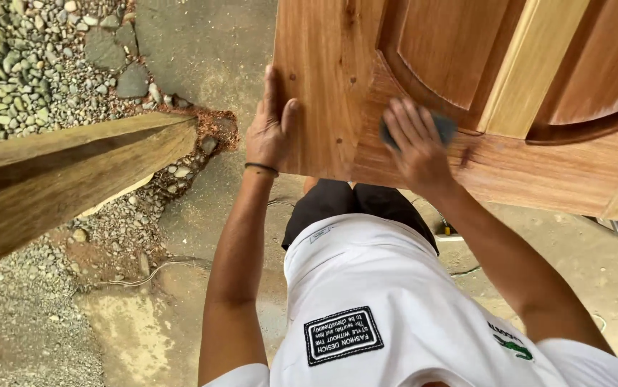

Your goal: The person picks up a sanding block and smooths the surface of a wooden furniture piece. They work on the flat panels and curved edges of the wood, moving around the piece to reach different sections.

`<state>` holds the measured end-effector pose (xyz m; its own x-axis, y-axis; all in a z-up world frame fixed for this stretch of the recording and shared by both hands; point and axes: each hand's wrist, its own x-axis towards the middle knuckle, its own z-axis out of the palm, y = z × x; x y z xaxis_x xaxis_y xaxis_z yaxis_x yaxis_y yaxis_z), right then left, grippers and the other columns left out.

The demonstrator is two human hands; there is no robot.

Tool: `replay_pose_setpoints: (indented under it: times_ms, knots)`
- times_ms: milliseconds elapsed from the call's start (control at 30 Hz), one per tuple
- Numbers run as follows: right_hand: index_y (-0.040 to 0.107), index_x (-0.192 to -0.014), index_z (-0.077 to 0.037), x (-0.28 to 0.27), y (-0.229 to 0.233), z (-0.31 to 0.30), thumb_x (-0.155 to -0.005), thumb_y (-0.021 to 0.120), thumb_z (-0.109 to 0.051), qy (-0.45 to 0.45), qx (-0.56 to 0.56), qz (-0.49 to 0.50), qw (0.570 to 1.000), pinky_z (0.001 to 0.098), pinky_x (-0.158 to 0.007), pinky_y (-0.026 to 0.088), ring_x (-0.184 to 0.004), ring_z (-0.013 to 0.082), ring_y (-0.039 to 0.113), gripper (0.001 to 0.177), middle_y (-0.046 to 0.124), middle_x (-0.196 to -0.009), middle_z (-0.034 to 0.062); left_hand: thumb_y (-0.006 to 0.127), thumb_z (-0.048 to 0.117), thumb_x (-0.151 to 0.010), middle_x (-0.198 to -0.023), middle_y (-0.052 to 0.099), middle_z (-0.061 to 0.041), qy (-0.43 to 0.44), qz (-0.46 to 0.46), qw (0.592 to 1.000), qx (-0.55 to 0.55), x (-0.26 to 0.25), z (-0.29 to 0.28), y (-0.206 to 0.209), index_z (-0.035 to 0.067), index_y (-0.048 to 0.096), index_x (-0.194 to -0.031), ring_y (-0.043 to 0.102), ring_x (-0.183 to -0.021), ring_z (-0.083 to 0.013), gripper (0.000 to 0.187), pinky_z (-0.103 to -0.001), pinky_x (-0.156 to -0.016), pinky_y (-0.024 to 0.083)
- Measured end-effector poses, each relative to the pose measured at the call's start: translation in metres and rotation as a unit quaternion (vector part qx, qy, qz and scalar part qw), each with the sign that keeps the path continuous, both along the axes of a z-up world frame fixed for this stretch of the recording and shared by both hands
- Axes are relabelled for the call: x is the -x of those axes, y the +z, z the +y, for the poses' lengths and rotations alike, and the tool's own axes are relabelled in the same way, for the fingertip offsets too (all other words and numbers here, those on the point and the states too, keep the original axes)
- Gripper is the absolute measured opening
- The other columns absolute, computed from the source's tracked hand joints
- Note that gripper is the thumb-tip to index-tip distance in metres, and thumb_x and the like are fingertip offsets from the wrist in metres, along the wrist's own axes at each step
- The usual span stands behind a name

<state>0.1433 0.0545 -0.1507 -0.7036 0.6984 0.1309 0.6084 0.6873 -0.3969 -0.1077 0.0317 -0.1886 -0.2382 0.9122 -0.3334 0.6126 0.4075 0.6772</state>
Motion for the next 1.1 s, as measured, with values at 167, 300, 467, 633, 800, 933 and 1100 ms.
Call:
replay_pose_setpoints:
  times_ms: [167, 300, 467, 633, 800, 933, 1100]
  knots:
    - [0.014, -0.134, -0.004, -0.082, -0.049, -0.057, -0.09, 0.046, -0.013, -0.045, 0.024, -0.066, 0.996, 0.043, -0.106, 0.009, -0.129, 0.028, 0.011, 0.055, 0.013, -0.139, 0.0133, 0.03, 0.051, -0.084, -0.136, 0.032, -0.002, 0.042, -0.04, 0.998, 0.031, -0.001, 0.003, 0.002, 0.036, 0.007, -0.129, 0.056, -0.097, -0.0333, 0.053, -0.043, -0.069, 0.046]
    - [0.041, -0.121, 0.006, 0.012, -0.015, -0.019, -0.089, 0.046, -0.019, 0.022, 0.005, -0.043, 0.999, 0.0448, -0.099, 0.024, -0.121, 0.0334, 0.032, 0.041, 0.035, -0.13, 0.019, 0.027, 0.046, -0.09, -0.14, 0.022, 0.002, 0.026, -0.068, 0.996, -0.051, 0.001, 0.0, -0.011, 0.032, 0.009, -0.132, 0.051, -0.114, -0.0214, 0.047, -0.026, -0.051, 0.054]
    - [0.043, -0.12, 0.007, 0.059, -0.009, 0.002, -0.09, 0.044, -0.017, 0.08, -0.034, -0.014, 0.996, 0.043, -0.099, 0.022, -0.121, 0.0322, 0.031, 0.038, 0.035, -0.129, 0.0192, 0.029, 0.038, -0.093, -0.139, 0.022, 0.004, 0.035, -0.164, 0.982, -0.085, 0.012, -0.005, -0.011, 0.029, 0.016, -0.132, 0.03, -0.128, -0.0172, 0.042, -0.032, -0.096, 0.039]
    - [0.04, -0.122, 0.005, -0.006, -0.025, -0.044, -0.085, 0.047, -0.015, 0.177, 0.022, -0.045, 0.983, 0.0456, -0.101, 0.024, -0.122, 0.0338, 0.033, 0.043, 0.036, -0.13, 0.0181, 0.028, 0.045, -0.093, -0.14, 0.019, -0.001, 0.045, -0.271, 0.957, -0.095, 0.017, -0.01, -0.023, 0.034, 0.017, -0.131, 0.027, -0.128, -0.0266, 0.041, -0.049, -0.099, 0.033]
    - [0.038, -0.127, 0.002, 0.032, -0.036, -0.041, -0.086, 0.043, -0.009, 0.123, 0.016, -0.025, 0.992, 0.0411, -0.104, 0.016, -0.125, 0.0287, 0.027, 0.042, 0.032, -0.133, 0.0145, 0.027, 0.05, -0.089, -0.137, 0.028, 0.004, 0.056, -0.234, 0.97, -0.047, 0.018, -0.01, -0.019, 0.039, 0.019, -0.128, 0.038, -0.123, -0.0246, 0.041, -0.039, -0.089, 0.044]
    - [0.042, -0.122, 0.004, 0.025, -0.032, -0.06, -0.085, 0.053, -0.014, 0.129, 0.013, -0.009, 0.991, 0.0464, -0.101, 0.022, -0.122, 0.0329, 0.031, 0.043, 0.037, -0.129, 0.0179, 0.026, 0.045, -0.092, -0.14, 0.02, 0.003, 0.034, -0.233, 0.968, -0.084, 0.018, -0.01, -0.022, 0.036, 0.014, -0.131, 0.031, -0.127, -0.0282, 0.041, -0.048, -0.098, 0.035]
    - [0.029, -0.128, 0.007, 0.036, -0.026, -0.026, -0.085, 0.033, -0.003, 0.105, -0.047, -0.089, 0.989, 0.0437, -0.101, 0.027, -0.122, 0.0328, 0.032, 0.044, 0.032, -0.132, 0.0202, 0.028, 0.044, -0.09, -0.14, 0.02, 0.001, 0.043, -0.263, 0.962, -0.058, 0.018, -0.008, -0.021, 0.033, 0.015, -0.131, 0.027, -0.128, -0.0262, 0.044, -0.042, -0.098, 0.032]
